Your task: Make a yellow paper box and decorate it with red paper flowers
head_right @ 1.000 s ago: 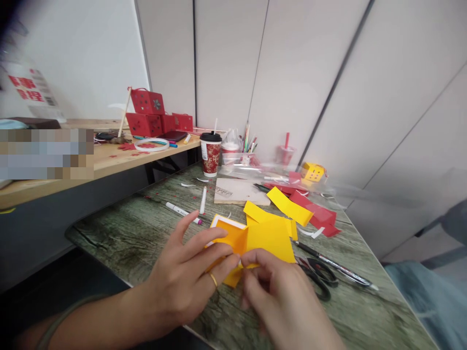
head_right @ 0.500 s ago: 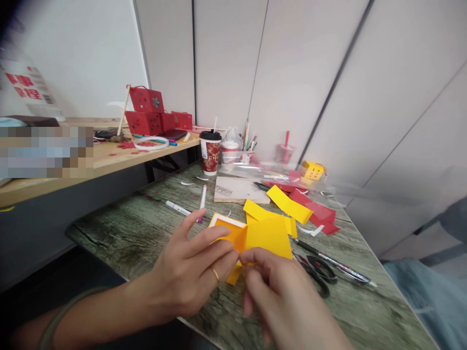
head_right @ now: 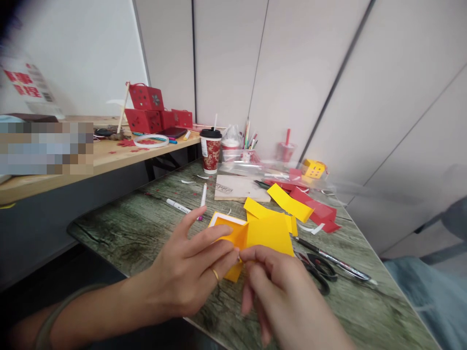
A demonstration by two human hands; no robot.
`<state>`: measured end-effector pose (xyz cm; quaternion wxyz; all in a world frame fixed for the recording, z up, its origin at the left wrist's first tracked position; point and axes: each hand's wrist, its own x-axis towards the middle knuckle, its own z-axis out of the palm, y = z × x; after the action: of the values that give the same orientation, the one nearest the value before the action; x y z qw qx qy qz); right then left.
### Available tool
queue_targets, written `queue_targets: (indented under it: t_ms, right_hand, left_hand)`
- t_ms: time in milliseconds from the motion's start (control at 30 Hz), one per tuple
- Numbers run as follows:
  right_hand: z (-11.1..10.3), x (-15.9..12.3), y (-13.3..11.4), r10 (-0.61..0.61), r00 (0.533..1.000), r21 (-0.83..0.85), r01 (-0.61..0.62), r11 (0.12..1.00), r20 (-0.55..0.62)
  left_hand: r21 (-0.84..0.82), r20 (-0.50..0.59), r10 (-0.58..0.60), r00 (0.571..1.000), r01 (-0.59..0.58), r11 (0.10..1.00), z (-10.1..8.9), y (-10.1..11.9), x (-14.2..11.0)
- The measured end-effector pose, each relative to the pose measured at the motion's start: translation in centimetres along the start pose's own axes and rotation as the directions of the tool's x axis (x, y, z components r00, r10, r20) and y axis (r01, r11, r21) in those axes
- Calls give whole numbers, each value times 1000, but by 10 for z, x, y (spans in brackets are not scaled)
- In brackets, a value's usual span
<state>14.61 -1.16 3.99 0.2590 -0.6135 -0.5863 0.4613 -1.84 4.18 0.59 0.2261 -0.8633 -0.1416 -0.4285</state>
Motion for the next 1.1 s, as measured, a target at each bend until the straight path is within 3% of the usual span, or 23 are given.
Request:
queue_targets:
  t_ms: [333, 433, 533, 633, 733, 900, 1000, 1100]
  right_hand:
    - [-3, 2, -1, 40, 999, -5, -40, 999, 28]
    - [-4, 3, 2, 61, 998, 9, -61, 998, 29]
    - [-6, 2, 5, 91, 996, 12, -91, 996, 9]
    - [-6, 1, 6, 91, 996, 7, -91, 996, -1]
    - [-4, 1, 6, 54, 997, -72, -57, 996, -50]
    - [-8, -3, 9, -42, 983, -298, -13, 954, -177]
    - [-17, -8, 17, -38, 983, -345, -27, 938, -182]
    - [-28, -14, 24, -86, 984, -389, 19, 921, -154]
  left_hand:
    - [-9, -51, -3, 999, 3, 1000, 7, 1, -2]
    - [-32, -59, -60, 996, 58, 998, 8, -2, -1]
    - [-174, -10, -191, 982, 186, 967, 9, -6, 2]
    - [-379, 69, -288, 955, 292, 878, 8, -10, 6]
    - [-514, 134, -387, 912, 398, 760, 6, -13, 11]
    - [-560, 243, -592, 769, 609, 561, -2, -26, 17]
    - [-541, 255, -659, 708, 669, 509, -5, -46, 25]
    - [-563, 265, -683, 680, 684, 463, -1, -69, 42]
